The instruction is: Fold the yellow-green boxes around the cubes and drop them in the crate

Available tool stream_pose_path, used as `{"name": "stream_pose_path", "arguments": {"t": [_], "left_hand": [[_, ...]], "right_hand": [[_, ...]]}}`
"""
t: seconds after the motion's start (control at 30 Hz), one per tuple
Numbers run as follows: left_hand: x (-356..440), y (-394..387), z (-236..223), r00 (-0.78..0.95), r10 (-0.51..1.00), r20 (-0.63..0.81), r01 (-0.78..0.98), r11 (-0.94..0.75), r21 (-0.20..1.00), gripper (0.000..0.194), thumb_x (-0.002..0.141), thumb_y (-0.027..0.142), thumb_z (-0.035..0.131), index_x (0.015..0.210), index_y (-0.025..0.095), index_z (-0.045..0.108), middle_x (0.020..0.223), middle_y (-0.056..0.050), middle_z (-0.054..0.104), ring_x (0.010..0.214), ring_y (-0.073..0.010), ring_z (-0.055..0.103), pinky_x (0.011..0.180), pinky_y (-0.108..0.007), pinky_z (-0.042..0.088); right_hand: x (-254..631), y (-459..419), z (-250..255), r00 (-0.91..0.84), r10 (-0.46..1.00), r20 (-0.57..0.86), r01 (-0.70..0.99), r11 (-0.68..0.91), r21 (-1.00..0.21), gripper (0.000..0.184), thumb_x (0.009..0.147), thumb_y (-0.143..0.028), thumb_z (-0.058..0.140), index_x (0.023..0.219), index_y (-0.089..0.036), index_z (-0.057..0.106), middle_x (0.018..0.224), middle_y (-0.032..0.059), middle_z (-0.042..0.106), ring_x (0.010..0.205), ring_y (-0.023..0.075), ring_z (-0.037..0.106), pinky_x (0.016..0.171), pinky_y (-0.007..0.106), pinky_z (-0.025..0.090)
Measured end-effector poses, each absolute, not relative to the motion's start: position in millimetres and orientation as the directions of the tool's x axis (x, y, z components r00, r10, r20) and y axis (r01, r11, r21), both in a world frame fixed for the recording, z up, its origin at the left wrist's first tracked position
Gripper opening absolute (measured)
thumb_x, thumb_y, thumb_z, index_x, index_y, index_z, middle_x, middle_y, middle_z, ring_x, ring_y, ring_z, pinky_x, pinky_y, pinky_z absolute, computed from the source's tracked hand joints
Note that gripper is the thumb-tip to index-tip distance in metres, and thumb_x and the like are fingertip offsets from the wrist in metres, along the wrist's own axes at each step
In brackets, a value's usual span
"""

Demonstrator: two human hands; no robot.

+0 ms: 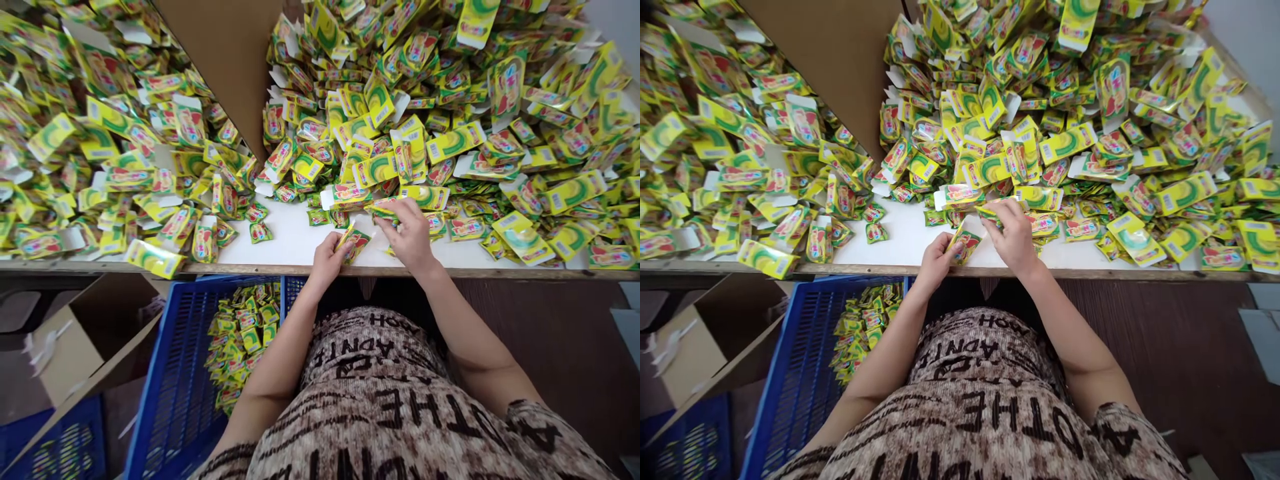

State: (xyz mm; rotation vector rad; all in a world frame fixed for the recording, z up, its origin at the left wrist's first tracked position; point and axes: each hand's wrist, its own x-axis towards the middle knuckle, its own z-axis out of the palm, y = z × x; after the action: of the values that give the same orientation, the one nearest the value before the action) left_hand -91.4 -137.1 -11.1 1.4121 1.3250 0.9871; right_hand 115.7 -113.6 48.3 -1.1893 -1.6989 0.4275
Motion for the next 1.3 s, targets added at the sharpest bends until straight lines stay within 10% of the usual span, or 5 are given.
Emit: {"name": "stream_pose_path", "arguments": {"t": [0.53,0.77,1.03,1.2,1.3], "left_hand": [[-89,-142,6,0.192,0.98,-0.053,0.23,0.007,0.973,0.024,0.086,0.04,0.064,0.097,0.02,0.061,0.091,0.0,0.065,0.086,-0.0165,0.057,0.08,-0.026,0.043],[-76,-130,4,0.317,0.941,-0.118,0.025,0.116,0.993,0.036,0.071,0.042,0.081,0.088,0.016,0.064,0.082,0.001,0.063,0.077,-0.0151,0.055,0.074,-0.026,0.043],[-68,-128,-3,0.257,0.962,-0.096,-0.12,0.13,0.984,0.036,0.072,0.043,0.08,0.091,0.016,0.065,0.085,0.0,0.066,0.08,-0.0146,0.057,0.076,-0.026,0.046],[-70,-130,-2,0.229,0.96,-0.161,-0.184,0.205,0.961,0.039,0.068,0.043,0.083,0.093,0.016,0.069,0.086,-0.002,0.07,0.077,-0.0152,0.06,0.073,-0.027,0.047],[-70,-132,-2,0.23,0.957,-0.175,-0.179,0.218,0.959,0.041,0.066,0.041,0.085,0.096,0.016,0.072,0.09,-0.004,0.073,0.079,-0.0165,0.063,0.075,-0.028,0.049]], "right_hand": [[112,-108,78,-0.524,0.851,-0.028,0.71,0.418,-0.566,0.02,0.08,-0.012,0.065,0.098,-0.018,0.072,0.099,0.0087,0.066,0.095,0.0249,0.062,0.082,0.034,0.047],[116,-97,82,-0.397,0.9,0.177,0.574,0.395,-0.717,0.016,0.079,-0.016,0.071,0.094,-0.019,0.069,0.086,0.0024,0.067,0.081,0.0195,0.06,0.075,0.032,0.044],[102,-104,59,-0.553,0.792,0.26,0.637,0.603,-0.481,0.015,0.089,-0.027,0.067,0.078,-0.024,0.076,0.113,0.0086,0.061,0.113,0.0286,0.044,0.093,0.048,0.039],[107,-115,48,-0.263,0.9,0.346,0.508,0.435,-0.744,0.013,0.089,-0.03,0.065,0.094,-0.026,0.076,0.11,0.0078,0.061,0.106,0.0254,0.054,0.087,0.045,0.049],[107,-121,33,-0.083,0.991,0.109,0.174,0.122,-0.977,0.029,0.08,-0.04,0.074,0.103,-0.022,0.071,0.091,0.0032,0.06,0.074,0.0156,0.059,0.059,0.031,0.052]]}}
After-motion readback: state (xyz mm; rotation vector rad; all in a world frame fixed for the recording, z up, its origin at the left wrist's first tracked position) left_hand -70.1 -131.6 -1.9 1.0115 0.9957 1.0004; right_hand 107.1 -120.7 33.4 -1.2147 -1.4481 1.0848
